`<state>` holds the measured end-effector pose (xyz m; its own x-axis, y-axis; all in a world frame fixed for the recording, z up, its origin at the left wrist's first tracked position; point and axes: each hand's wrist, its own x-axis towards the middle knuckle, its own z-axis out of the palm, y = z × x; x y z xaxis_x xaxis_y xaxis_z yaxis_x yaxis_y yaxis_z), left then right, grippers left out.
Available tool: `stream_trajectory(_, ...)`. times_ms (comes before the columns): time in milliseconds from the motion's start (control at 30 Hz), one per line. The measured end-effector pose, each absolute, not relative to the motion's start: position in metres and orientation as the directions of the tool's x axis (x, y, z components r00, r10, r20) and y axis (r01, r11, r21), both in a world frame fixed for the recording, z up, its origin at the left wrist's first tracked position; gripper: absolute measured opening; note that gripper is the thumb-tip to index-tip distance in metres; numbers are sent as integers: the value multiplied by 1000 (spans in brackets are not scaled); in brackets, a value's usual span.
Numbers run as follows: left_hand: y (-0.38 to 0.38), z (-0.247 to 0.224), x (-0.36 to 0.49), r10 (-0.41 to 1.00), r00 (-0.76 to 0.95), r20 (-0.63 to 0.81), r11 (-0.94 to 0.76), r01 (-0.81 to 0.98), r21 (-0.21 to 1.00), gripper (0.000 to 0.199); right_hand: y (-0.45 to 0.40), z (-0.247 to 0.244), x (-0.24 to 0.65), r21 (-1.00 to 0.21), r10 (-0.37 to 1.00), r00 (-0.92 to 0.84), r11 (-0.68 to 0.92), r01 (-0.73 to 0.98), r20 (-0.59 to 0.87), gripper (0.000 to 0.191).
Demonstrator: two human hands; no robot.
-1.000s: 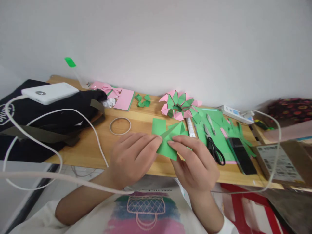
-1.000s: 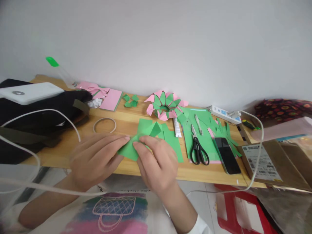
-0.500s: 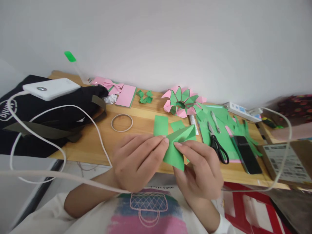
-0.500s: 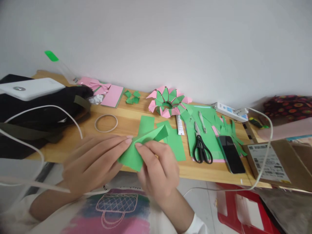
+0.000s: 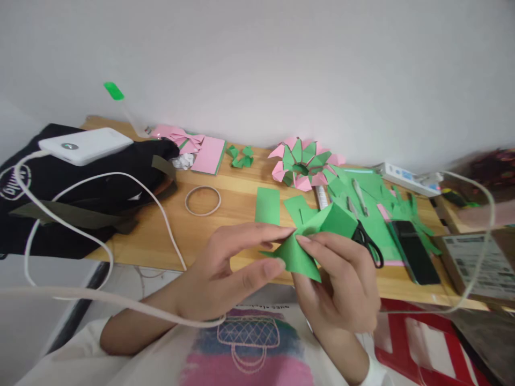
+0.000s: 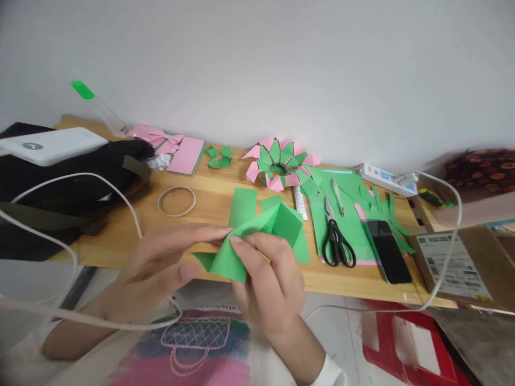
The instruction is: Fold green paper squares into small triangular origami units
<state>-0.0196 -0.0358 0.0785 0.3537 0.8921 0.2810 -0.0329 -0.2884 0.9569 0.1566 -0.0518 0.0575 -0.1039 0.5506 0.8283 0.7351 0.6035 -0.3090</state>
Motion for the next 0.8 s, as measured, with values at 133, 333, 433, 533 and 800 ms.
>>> stream_trajectory(133, -32, 81, -17, 929, 356, 103, -71, -103, 992, 22, -50, 58, 151, -327, 553, -114, 632, 702, 825, 27)
stream_trajectory(333, -27, 74, -14, 958, 287, 4, 51, -183, 982, 21, -45, 64, 151, -503, 702, -164, 634, 588, 693, 30)
stream_trajectory(433, -24, 70, -14, 964, 264, -39, 106, -244, 964, 21, -43, 68, 157, -585, 777, -256, 610, 534, 576, 30)
stream_trajectory(533, -21, 68, -12, 959, 269, -90, 164, -269, 949, 22, -43, 69, 161, -596, 801, -239, 575, 560, 548, 29)
stream_trajectory(800, -18, 61, -11, 944, 291, -154, 246, -311, 918, 18, -46, 66, 158, -671, 832, -119, 513, 535, 541, 18)
